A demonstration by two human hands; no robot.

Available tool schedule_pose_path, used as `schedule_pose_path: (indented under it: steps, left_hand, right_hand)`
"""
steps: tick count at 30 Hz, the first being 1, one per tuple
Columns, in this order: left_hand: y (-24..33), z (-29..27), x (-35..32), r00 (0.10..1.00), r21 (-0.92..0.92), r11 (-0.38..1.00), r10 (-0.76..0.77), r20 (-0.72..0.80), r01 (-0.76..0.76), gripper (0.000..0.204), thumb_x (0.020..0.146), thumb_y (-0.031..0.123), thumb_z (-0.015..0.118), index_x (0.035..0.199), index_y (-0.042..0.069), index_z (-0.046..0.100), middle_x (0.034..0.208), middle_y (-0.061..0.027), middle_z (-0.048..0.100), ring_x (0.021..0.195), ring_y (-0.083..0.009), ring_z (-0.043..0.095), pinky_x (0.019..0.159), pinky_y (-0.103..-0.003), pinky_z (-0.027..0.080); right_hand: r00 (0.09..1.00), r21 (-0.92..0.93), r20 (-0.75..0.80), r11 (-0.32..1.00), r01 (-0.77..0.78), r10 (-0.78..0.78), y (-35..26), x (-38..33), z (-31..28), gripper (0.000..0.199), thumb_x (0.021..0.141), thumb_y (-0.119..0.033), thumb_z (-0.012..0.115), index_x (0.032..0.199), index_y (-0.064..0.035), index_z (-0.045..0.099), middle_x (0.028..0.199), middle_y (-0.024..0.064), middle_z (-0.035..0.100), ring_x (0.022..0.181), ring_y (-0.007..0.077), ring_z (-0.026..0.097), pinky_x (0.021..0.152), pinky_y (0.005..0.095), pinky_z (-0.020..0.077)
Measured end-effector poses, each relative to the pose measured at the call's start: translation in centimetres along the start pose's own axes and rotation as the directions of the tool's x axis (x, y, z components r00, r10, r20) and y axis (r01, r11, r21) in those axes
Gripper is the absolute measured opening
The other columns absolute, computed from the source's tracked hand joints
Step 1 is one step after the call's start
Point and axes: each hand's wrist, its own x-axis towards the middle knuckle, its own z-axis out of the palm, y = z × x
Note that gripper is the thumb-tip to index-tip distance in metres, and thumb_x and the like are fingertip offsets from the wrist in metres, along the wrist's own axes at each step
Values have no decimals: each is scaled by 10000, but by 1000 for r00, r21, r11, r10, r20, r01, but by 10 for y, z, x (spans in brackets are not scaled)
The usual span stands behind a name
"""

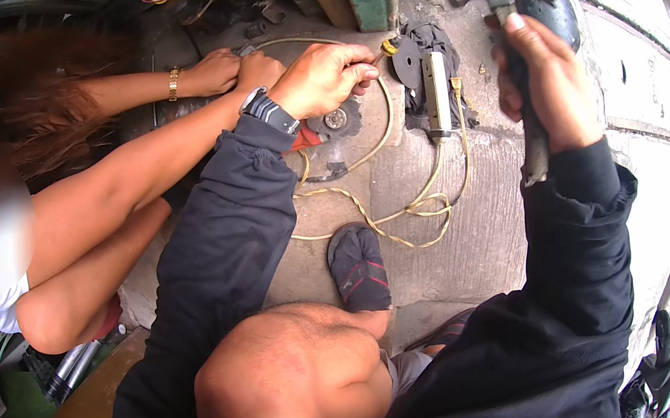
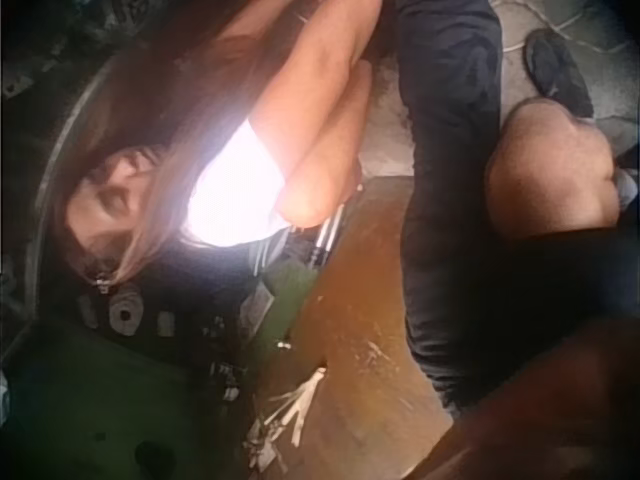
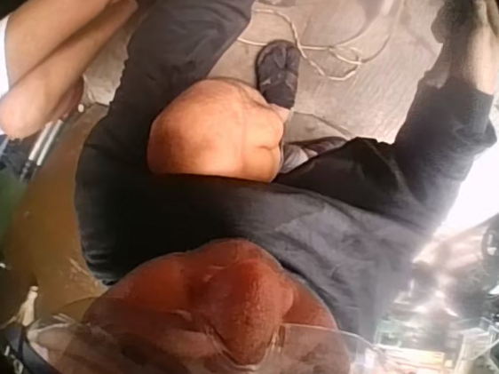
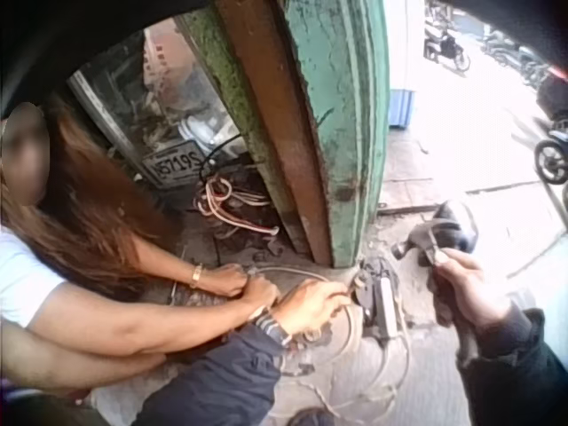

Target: The person disassembles metal motor components by hand, using a hammer to strike a part held by an assistant. The person also handles a cloth and a pair of pliers during the process.

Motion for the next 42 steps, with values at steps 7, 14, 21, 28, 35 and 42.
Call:
schedule_pose_path:
  steps: [7, 14, 21, 28, 35, 42]
  left_hand:
    - [2, 6, 13, 993, 46, 997, 59, 101, -64, 214, 988, 120, 611, 1127, -33, 667, 891, -101, 745, 776, -156, 722, 714, -299, 568]
    - [0, 1, 7, 996, 0, 1000, 12, 91, -12, 237, 998, 142, 611, 1149, -31, 668, 914, -97, 750, 788, -155, 728, 716, -304, 574]
    - [-6, 11, 16, 992, 29, 996, 83, 96, -86, 225, 989, 122, 619, 1135, -43, 667, 877, -106, 739, 749, -161, 717, 699, -304, 569]
    - [2, 8, 12, 995, 31, 998, 53, 86, -56, 206, 984, 113, 615, 1121, -30, 671, 858, -104, 735, 769, -158, 725, 696, -308, 570]
    - [0, -1, 1, 994, 49, 997, 61, 87, -66, 191, 979, 118, 618, 1093, -20, 684, 843, -100, 732, 773, -150, 729, 700, -291, 570]
    - [-2, 18, 7, 988, 29, 992, 120, 97, -123, 187, 979, 105, 623, 1092, -31, 682, 839, -101, 731, 709, -158, 696, 680, -302, 553]
  right_hand:
    - [920, -243, 241, 937, -251, 309, 26, -5, 9, 278, 1067, -316, 501, 981, -56, 545, 682, 26, 500, 425, 114, 446, 376, 280, 355]
    - [956, 64, -254, 984, 168, -147, -25, 2, -18, 274, 1060, -290, 495, 1045, -29, 574, 750, 22, 531, 452, 89, 425, 404, 263, 358]
    - [956, -168, 91, 950, -262, 280, 3, 10, -10, 250, 1041, -294, 533, 1059, -49, 578, 714, 14, 493, 470, 110, 427, 416, 280, 360]
    - [973, -43, -208, 994, 97, -104, 9, 8, -37, 283, 1059, -289, 501, 1078, -26, 603, 740, 24, 544, 463, 89, 456, 415, 255, 362]
    - [995, -46, -90, 997, -56, 52, -18, -21, 19, 257, 1043, -297, 544, 1020, -42, 571, 692, 11, 501, 444, 102, 433, 404, 265, 360]
    - [906, -11, 203, 926, -378, 372, 18, -7, 2, 153, 1038, -240, 541, 962, -109, 517, 669, -20, 466, 442, 83, 385, 389, 260, 314]
